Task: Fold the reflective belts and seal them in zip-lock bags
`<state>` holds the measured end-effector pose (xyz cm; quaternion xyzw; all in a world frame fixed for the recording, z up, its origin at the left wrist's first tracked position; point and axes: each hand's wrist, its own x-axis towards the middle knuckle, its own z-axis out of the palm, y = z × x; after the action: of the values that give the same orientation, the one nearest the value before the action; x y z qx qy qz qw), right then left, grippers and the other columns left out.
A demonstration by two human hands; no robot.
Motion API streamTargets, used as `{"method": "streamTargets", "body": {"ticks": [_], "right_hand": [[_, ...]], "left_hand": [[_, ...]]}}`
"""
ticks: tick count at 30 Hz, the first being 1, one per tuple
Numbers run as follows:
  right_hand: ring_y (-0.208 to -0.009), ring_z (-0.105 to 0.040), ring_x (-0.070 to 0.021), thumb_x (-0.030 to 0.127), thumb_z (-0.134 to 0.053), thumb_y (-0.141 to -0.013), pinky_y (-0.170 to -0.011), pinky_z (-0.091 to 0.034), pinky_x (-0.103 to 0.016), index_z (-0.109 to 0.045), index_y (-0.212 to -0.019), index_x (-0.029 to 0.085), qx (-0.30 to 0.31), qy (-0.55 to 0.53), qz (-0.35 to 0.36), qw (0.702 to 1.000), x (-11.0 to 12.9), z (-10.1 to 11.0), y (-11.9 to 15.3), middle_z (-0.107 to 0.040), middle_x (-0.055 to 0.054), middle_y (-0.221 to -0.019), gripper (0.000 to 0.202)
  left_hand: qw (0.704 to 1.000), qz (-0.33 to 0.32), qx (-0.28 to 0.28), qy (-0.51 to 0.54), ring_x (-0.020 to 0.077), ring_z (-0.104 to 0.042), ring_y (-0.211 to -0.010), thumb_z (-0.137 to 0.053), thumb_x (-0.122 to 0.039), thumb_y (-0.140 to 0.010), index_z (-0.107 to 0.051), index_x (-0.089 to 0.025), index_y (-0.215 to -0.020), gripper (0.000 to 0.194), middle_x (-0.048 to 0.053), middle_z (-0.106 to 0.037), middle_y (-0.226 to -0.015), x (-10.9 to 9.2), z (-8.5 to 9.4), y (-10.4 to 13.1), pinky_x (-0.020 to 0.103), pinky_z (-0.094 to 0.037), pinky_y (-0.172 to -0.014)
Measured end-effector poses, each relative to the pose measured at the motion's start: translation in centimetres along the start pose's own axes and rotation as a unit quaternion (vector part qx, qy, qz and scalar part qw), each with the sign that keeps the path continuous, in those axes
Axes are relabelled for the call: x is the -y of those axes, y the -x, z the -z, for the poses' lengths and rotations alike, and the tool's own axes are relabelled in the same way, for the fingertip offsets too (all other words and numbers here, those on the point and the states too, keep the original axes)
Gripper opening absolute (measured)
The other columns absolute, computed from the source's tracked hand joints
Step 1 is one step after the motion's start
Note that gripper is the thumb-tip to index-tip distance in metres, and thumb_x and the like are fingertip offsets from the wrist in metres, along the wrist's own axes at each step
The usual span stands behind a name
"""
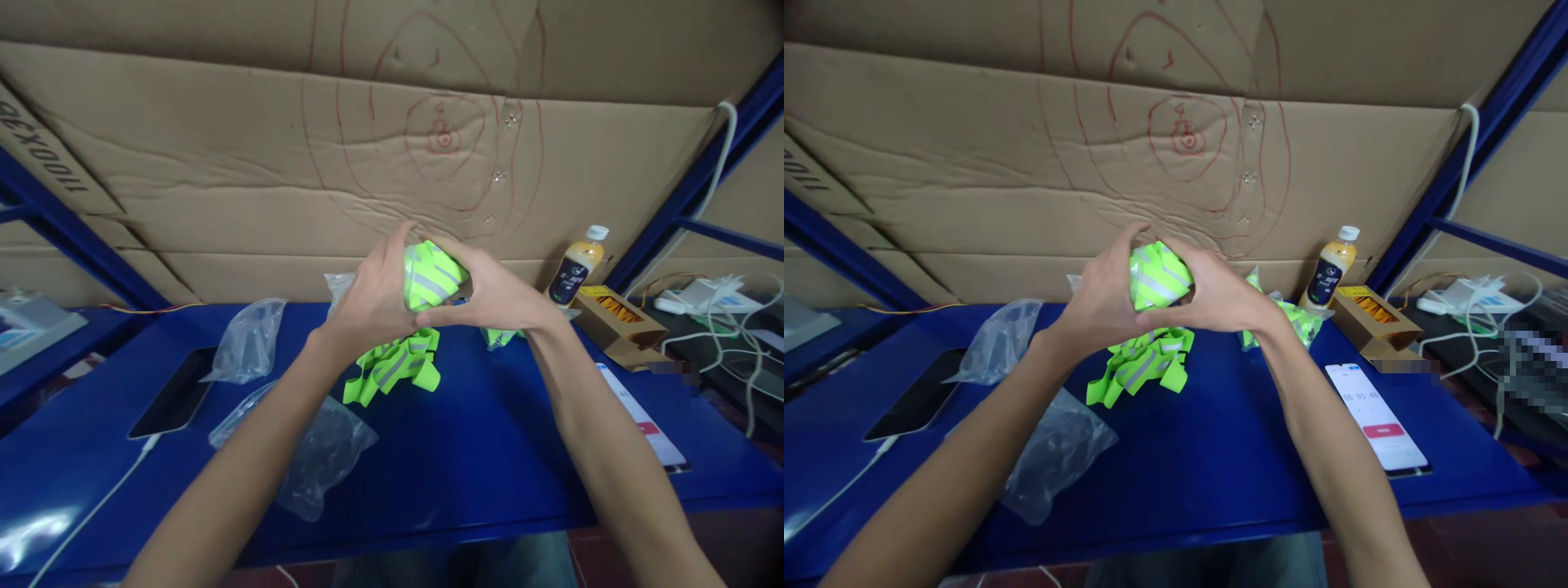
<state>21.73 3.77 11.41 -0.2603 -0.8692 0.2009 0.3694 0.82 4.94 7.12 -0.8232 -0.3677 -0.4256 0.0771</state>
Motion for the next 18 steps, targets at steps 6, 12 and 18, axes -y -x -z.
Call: {"method": "streamTargets", "body": {"ticks": [6,12,18], "right_hand": [[-0.106,-0.07,-0.027,0.035,-0.081,-0.083,-0.094,-0.052,-0.037,-0.072,-0.135,0.014,-0.051,0.005,0.002,0.999,-0.8,-0.5,-0.3,-0.079,-0.007,-0.123,0.057],[-0.103,-0.071,-0.0301,0.028,-0.072,-0.073,-0.094,-0.051,-0.042,-0.075,-0.123,0.016,-0.097,0.08,-0.039,0.991,-0.9,-2.2,-0.9,-0.081,-0.008,-0.116,0.051],[-0.115,-0.071,-0.0303,0.038,-0.08,-0.082,-0.098,-0.057,-0.044,-0.063,-0.136,0.015,-0.065,-0.04,-0.016,0.997,0.3,-0.9,-0.3,-0.075,-0.014,-0.128,0.061]], "left_hand": [[0.999,0.006,0.029,-0.024,0.0439,-0.059,-0.144,-0.087,-0.031,-0.071,-0.029,-0.015,-0.165,0.112,0.024,-0.05,-0.166,-0.5,0.4,0.0,0.056,-0.053,-0.118],[0.999,-0.006,0.016,-0.037,0.0452,-0.058,-0.144,-0.091,-0.034,-0.073,-0.023,-0.015,-0.169,0.12,0.025,-0.054,-0.161,-0.7,0.0,0.5,0.057,-0.053,-0.118],[1.0,-0.002,-0.024,0.015,0.046,-0.058,-0.144,-0.098,-0.046,-0.067,-0.032,-0.011,-0.165,0.124,0.026,-0.054,-0.16,-1.3,1.3,-0.3,0.057,-0.048,-0.123]]}}
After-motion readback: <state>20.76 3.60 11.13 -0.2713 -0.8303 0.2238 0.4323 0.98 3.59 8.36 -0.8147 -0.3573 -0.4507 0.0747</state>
